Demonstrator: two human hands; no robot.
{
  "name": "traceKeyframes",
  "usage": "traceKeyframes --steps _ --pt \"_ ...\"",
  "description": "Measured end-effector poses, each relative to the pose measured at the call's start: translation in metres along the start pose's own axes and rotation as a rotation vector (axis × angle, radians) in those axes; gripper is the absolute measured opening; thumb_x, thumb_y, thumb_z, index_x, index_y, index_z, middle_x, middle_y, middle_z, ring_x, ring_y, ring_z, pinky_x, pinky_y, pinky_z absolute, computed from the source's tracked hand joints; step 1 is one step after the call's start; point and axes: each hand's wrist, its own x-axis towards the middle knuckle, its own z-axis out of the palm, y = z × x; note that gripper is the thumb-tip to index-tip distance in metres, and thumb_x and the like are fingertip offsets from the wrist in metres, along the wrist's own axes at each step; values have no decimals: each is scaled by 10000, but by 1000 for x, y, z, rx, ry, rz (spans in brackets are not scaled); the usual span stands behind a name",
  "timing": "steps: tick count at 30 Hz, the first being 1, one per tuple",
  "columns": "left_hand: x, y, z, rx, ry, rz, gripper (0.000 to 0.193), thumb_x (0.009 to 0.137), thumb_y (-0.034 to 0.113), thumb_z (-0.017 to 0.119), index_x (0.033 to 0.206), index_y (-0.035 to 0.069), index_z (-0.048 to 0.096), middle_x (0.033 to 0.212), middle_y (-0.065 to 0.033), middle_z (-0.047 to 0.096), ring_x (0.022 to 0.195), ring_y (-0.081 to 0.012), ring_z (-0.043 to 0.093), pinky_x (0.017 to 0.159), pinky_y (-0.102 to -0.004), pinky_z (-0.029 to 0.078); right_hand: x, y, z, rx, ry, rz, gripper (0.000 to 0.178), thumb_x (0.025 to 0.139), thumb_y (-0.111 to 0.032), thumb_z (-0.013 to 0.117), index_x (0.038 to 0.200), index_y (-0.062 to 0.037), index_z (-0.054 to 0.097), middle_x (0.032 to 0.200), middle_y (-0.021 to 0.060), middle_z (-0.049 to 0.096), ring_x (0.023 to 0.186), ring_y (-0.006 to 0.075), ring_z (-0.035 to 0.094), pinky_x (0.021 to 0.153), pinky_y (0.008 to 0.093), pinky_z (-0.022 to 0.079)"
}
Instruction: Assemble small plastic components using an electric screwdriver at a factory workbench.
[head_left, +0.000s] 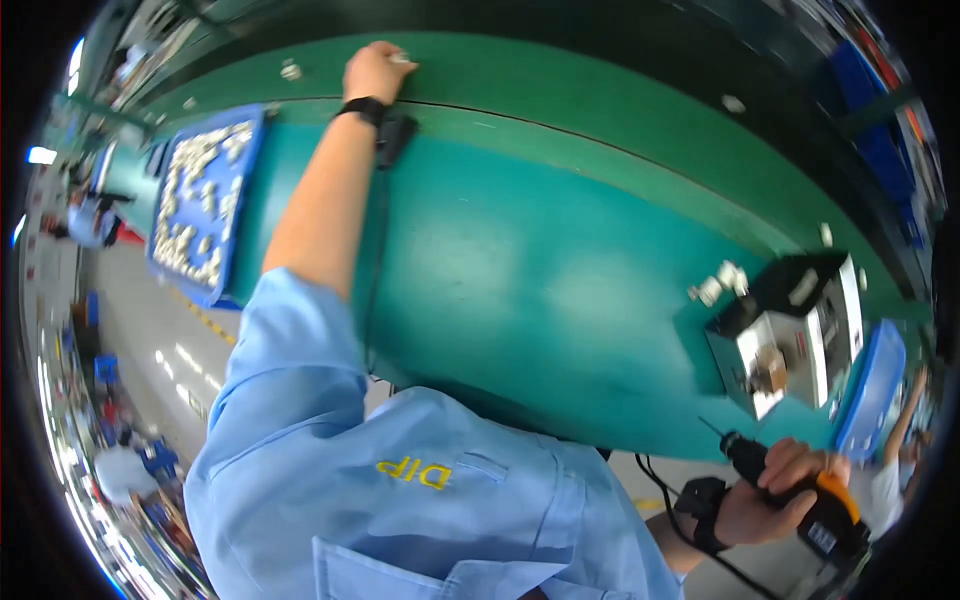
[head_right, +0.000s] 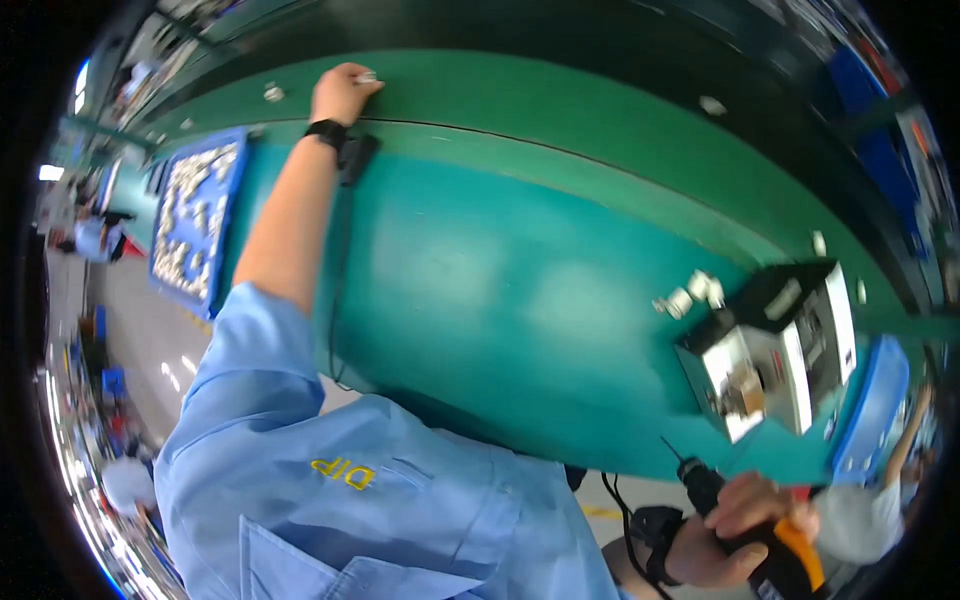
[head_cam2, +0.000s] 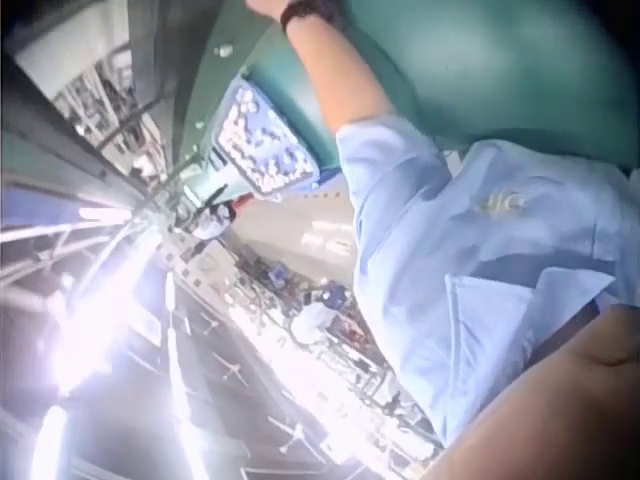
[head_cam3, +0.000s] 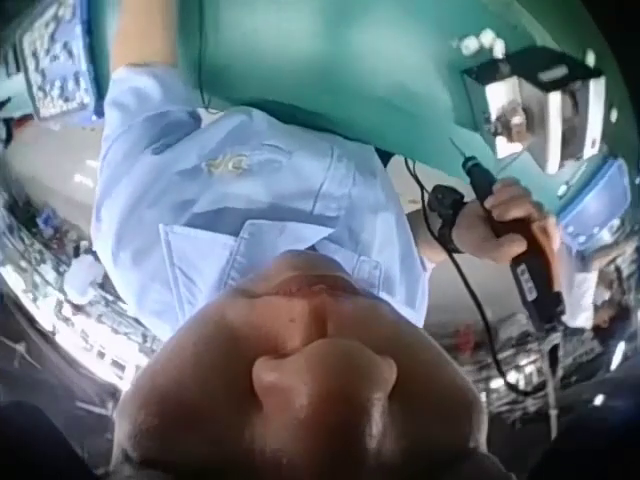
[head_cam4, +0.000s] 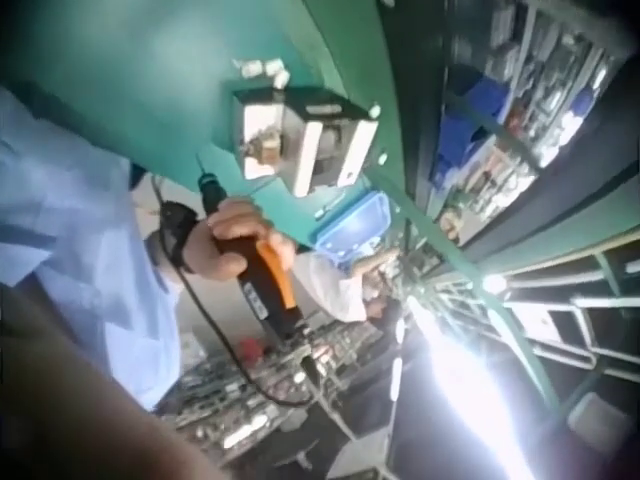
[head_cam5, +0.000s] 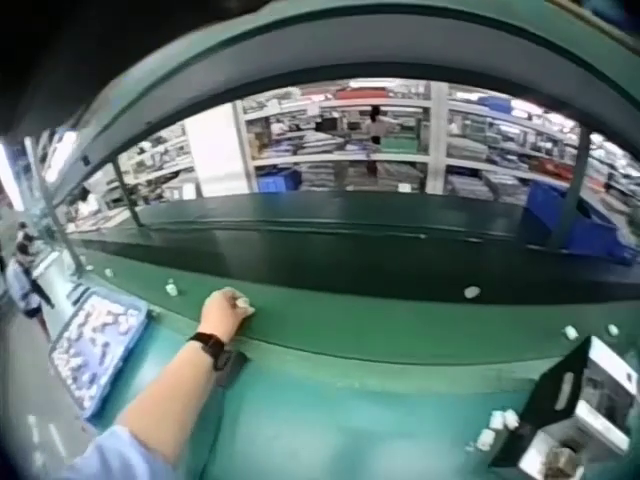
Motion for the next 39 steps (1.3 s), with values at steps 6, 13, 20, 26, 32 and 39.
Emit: traceKeyframes --steps 6,13,20,26,32,39 --pt "-136 148 -17 -563 -496 302 224 798 96 734 1014 68 683 879 -56 687 740 -157 630 680 -269 505 24 -3 -17 61 -129 94 497 888 -446 606 1189 -75 470 625 -34 408 545 79 392 585 261 314" --pt "-265 231 -16 -675 -991 637 358 751 -56 682 1079 87 669 930 -71 682 808 -210 618 721 -292 511 48 -16 -53 181 -176 -30 320 957 -329 483 1141 -69 518 631 -30 405 558 101 408 609 275 336" --pt "-273 238 -25 -709 -950 686 397 757 -50 669 1128 86 628 1150 -107 606 857 -237 599 729 -324 509 56 15 -50 77 -62 -130 242 995 -214 368 1135 -57 489 593 13 420 504 138 425 580 342 406" --pt "-280 249 -43 -657 -910 503 414 755 -7 706 1147 53 588 1134 -117 572 818 -245 591 710 -339 508 61 26 -50 152 -261 -92 234 984 -240 398 1052 -92 566 596 -40 405 523 91 398 579 282 358" --pt "-292 249 -30 -542 -781 621 366 740 44 751 1077 40 609 1020 -120 600 808 -287 606 701 -360 514 104 22 -53 79 -1117 -116 192 976 -212 428 1038 -84 558 575 -44 394 492 80 381 562 277 360" --pt "-297 241 -15 -698 -767 664 218 747 37 739 949 37 656 939 -114 646 837 -300 634 706 -355 524 121 51 -68 403 -187 387 211 964 -198 467 1022 -25 571 616 -45 384 536 82 367 597 273 341"
